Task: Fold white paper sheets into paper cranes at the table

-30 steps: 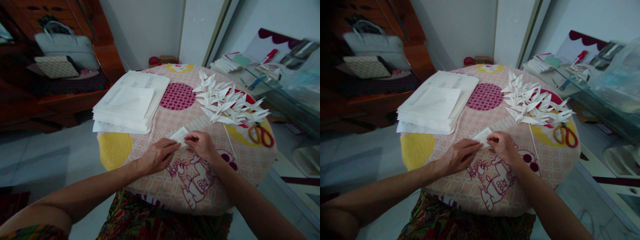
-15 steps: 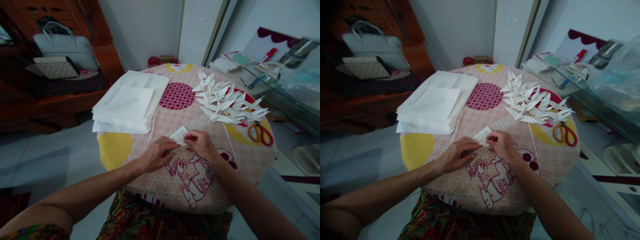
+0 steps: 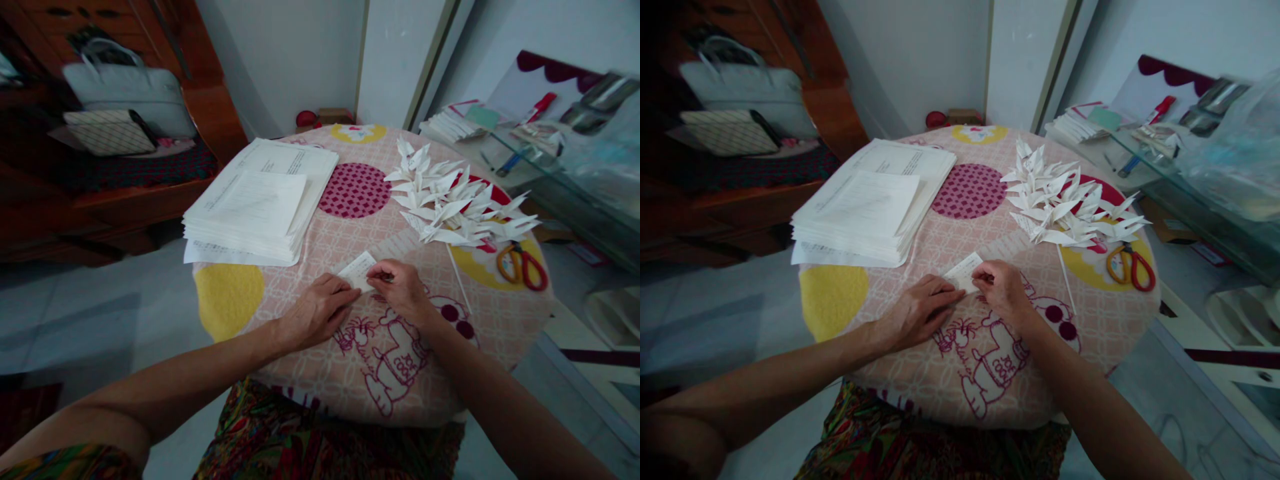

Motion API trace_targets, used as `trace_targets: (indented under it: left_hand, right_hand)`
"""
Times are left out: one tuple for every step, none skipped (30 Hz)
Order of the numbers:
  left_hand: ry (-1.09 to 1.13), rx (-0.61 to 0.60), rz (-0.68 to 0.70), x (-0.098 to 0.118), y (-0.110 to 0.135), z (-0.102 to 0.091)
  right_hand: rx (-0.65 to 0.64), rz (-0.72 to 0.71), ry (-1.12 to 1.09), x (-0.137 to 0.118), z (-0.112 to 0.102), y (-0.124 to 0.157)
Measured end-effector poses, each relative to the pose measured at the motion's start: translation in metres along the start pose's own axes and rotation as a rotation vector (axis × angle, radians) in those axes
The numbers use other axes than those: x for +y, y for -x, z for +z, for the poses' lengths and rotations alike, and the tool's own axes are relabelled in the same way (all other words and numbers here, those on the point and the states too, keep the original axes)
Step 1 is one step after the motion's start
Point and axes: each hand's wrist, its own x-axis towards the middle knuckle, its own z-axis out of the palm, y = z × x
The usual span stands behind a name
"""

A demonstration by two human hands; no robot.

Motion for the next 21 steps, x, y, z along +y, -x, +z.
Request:
trace_targets:
  left_hand:
    - [-0.006, 0.001, 0.012, 0.0, 0.0005, 0.0002]
    - [-0.01, 0.003, 0.022, -0.0002, 0.0009, 0.0004]
    - [-0.013, 0.004, 0.028, -0.0004, 0.001, 0.0005]
    - [-0.013, 0.005, 0.031, -0.0007, 0.0011, 0.0005]
    - [-0.012, 0.005, 0.032, -0.001, 0.001, 0.0005]
    - [-0.011, 0.004, 0.033, -0.0013, 0.0008, 0.0005]
    - [-0.009, -0.001, 0.034, -0.0015, 0.0007, 0.0006]
    - [-0.008, -0.005, 0.034, -0.0018, 0.0006, 0.0007]
    - [-0.008, -0.006, 0.035, -0.002, 0.0005, 0.0008]
    - [-0.009, -0.006, 0.035, -0.0022, 0.0005, 0.001]
    - [-0.01, -0.006, 0.034, -0.0025, 0.0005, 0.0013]
    - [-0.01, -0.005, 0.033, -0.0026, 0.0006, 0.0015]
    - [-0.009, -0.005, 0.031, -0.0027, 0.0006, 0.0017]
    - [-0.008, -0.008, 0.03, -0.0028, 0.0005, 0.0017]
    - [-0.009, -0.012, 0.028, -0.0027, 0.0004, 0.0015]
    - [-0.014, -0.012, 0.026, -0.0026, 0.0001, 0.0012]
    - [-0.024, -0.01, 0.027, -0.0025, -0.0002, 0.0007]
    - [-0.039, -0.009, 0.032, -0.0023, -0.0007, 0.0001]
    - [-0.057, -0.008, 0.043, -0.0022, -0.0012, -0.0005]
    - [-0.076, -0.007, 0.062, -0.0022, -0.0017, -0.001]
    - [-0.095, -0.008, 0.085, -0.0022, -0.0023, -0.0013]
  right_hand:
    - [0.002, 0.01, -0.015, 0.0002, 0.0004, -0.0001]
    - [0.003, 0.019, -0.028, 0.0003, 0.0007, -0.0003]
    - [0.004, 0.029, -0.038, 0.0001, 0.0009, -0.0005]
    - [0.004, 0.038, -0.046, -0.0002, 0.0011, -0.0008]
    - [0.002, 0.047, -0.052, -0.0007, 0.0012, -0.0011]
    - [0.003, 0.054, -0.055, -0.0012, 0.0013, -0.0013]
    - [0.004, 0.06, -0.057, -0.0017, 0.0013, -0.0015]
    - [0.005, 0.064, -0.057, -0.002, 0.0014, -0.0017]
    - [0.006, 0.065, -0.057, -0.0021, 0.0015, -0.0019]
    - [0.005, 0.064, -0.057, -0.002, 0.0016, -0.002]
    - [0.004, 0.064, -0.057, -0.0017, 0.0017, -0.002]
    - [0.003, 0.063, -0.056, -0.0012, 0.0018, -0.0019]
    - [0.001, 0.062, -0.054, -0.0006, 0.0019, -0.0019]
    - [-0.001, 0.062, -0.051, 0.0, 0.002, -0.0018]
    - [-0.003, 0.063, -0.048, 0.0005, 0.002, -0.0018]
    - [-0.005, 0.062, -0.045, 0.0009, 0.0019, -0.0019]
    - [-0.007, 0.059, -0.043, 0.0011, 0.0019, -0.002]
    - [-0.011, 0.056, -0.04, 0.0012, 0.0018, -0.0022]
    - [-0.018, 0.054, -0.038, 0.0012, 0.0019, -0.0024]
    - [-0.023, 0.052, -0.037, 0.0011, 0.002, -0.0026]
    - [-0.028, 0.052, -0.038, 0.0009, 0.0021, -0.0028]
